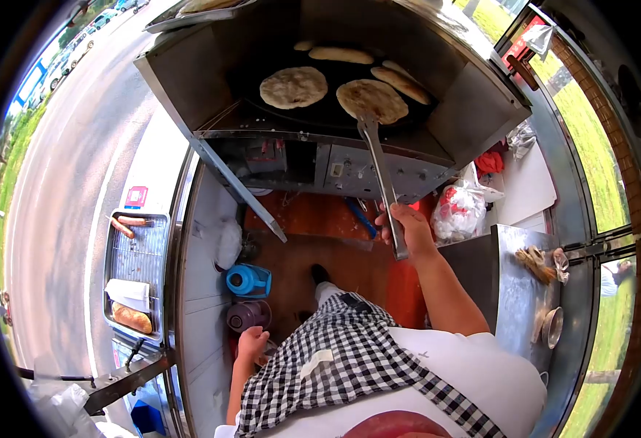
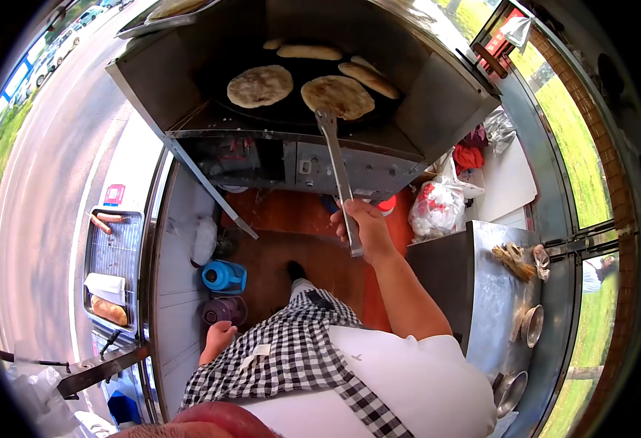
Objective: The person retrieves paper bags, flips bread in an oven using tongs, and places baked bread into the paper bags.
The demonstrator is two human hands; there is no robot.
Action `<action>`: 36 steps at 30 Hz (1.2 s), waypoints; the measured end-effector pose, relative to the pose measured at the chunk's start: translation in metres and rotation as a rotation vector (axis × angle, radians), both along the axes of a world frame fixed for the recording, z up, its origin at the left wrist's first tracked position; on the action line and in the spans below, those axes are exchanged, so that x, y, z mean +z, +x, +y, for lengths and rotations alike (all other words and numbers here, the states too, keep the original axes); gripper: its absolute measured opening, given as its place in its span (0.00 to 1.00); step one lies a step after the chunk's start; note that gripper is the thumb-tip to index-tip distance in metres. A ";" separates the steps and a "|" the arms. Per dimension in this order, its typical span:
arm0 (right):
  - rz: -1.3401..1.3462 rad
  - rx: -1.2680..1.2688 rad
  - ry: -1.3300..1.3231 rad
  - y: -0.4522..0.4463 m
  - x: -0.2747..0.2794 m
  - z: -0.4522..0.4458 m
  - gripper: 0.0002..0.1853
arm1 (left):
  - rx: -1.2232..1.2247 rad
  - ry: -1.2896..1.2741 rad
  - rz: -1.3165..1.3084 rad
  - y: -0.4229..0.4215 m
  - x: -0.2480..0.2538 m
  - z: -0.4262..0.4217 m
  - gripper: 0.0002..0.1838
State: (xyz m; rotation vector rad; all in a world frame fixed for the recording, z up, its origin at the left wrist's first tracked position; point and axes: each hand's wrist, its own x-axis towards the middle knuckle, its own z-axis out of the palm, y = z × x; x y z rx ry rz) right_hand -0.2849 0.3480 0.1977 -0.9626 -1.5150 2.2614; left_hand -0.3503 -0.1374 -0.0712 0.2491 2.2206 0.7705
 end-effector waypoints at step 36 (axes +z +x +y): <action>0.011 0.138 -0.121 -0.083 0.007 0.174 0.20 | 0.445 -0.002 -0.223 -0.064 -0.007 0.147 0.15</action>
